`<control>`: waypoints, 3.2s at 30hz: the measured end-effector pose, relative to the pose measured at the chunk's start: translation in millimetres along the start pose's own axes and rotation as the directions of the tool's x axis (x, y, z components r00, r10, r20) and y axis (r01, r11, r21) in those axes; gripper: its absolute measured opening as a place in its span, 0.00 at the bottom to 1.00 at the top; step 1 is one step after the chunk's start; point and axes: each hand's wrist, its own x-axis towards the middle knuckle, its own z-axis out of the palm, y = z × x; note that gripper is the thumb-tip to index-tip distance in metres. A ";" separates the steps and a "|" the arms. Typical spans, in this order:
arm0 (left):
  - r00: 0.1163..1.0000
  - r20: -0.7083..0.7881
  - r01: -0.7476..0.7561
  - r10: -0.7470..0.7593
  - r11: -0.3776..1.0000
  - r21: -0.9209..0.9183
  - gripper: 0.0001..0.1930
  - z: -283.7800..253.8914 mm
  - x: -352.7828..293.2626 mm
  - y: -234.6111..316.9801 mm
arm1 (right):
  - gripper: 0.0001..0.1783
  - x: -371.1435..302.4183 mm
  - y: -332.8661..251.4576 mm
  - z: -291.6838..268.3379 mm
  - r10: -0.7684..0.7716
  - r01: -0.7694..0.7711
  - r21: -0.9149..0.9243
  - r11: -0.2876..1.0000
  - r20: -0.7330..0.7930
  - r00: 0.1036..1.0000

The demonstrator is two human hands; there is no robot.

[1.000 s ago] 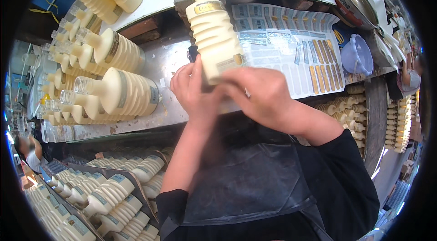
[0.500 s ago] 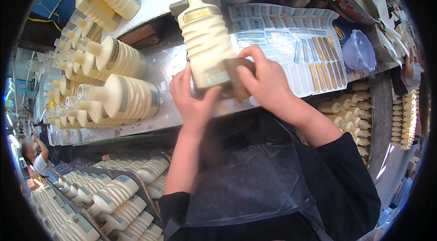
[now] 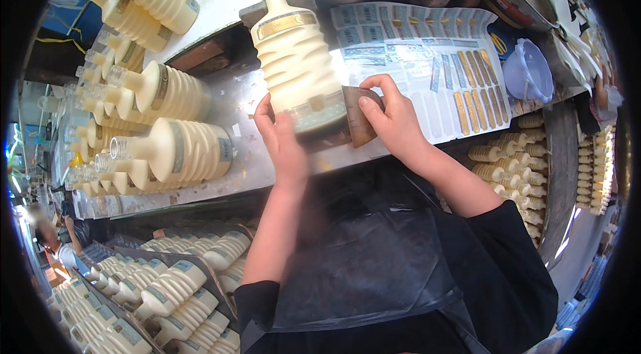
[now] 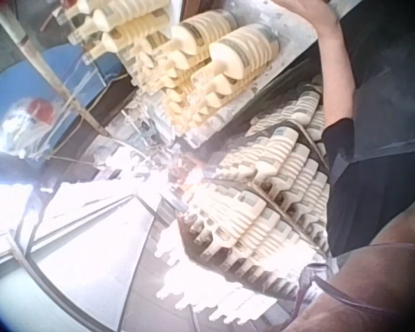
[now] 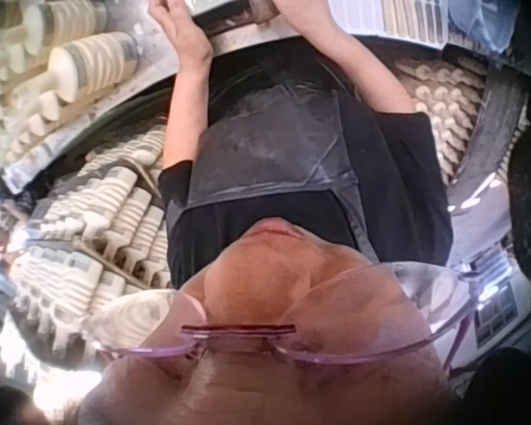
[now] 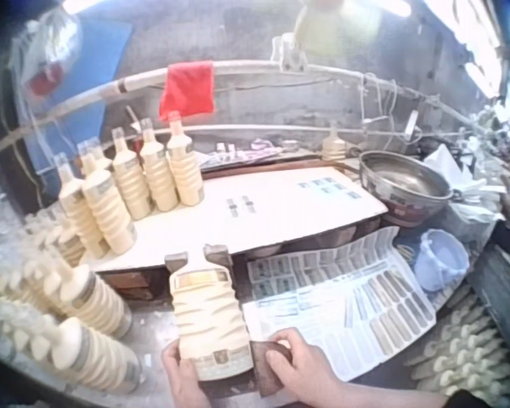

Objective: The person applies adhesive labels to the neck and body of a ribbed plastic bottle, smoothing each label with a small tool. The person repeats this process on multiple bottles, placing finished bottles aside on a nearby surface.

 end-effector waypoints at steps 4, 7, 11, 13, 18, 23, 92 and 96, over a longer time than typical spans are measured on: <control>0.992 0.002 0.123 -0.126 0.965 -0.232 0.27 0.1 -0.7 5.2 | 0.13 -7.1 -15.3 2.5 -0.085 0.089 0.100 0.991 -0.044 0.995; 0.989 -0.039 0.138 -0.144 0.981 -0.133 0.28 5.2 2.7 12.4 | 0.14 -13.4 -30.0 7.3 -0.184 0.184 0.047 0.982 -0.003 0.983; 0.999 -0.012 0.045 -0.044 0.994 0.097 0.27 -4.9 4.7 -7.5 | 0.15 -2.8 -2.6 10.5 -0.109 0.108 0.022 0.994 0.005 0.994; 0.999 -0.010 0.034 -0.034 0.999 0.037 0.26 -1.9 3.1 -6.5 | 0.15 5.4 17.2 10.2 -0.050 0.050 0.068 0.996 -0.009 0.999; 0.995 0.017 0.098 -0.097 0.989 -0.110 0.29 -3.4 0.3 1.1 | 0.15 7.0 19.6 8.7 -0.205 0.210 0.059 0.976 -0.076 0.976; 0.999 0.007 0.046 -0.047 0.995 0.086 0.28 -4.4 2.7 -4.5 | 0.15 10.3 -5.3 13.4 -0.410 0.411 0.003 0.912 -0.058 0.910; 0.994 -0.091 -0.040 0.054 0.988 0.147 0.31 4.0 2.6 -1.6 | 0.14 -15.2 -45.3 6.7 -0.233 0.236 0.030 0.971 -0.084 0.969; 0.998 -0.019 -0.047 0.062 0.898 0.438 0.33 2.8 1.0 7.4 | 0.12 -8.8 -42.8 20.6 -0.417 0.403 -0.196 0.894 -0.038 0.908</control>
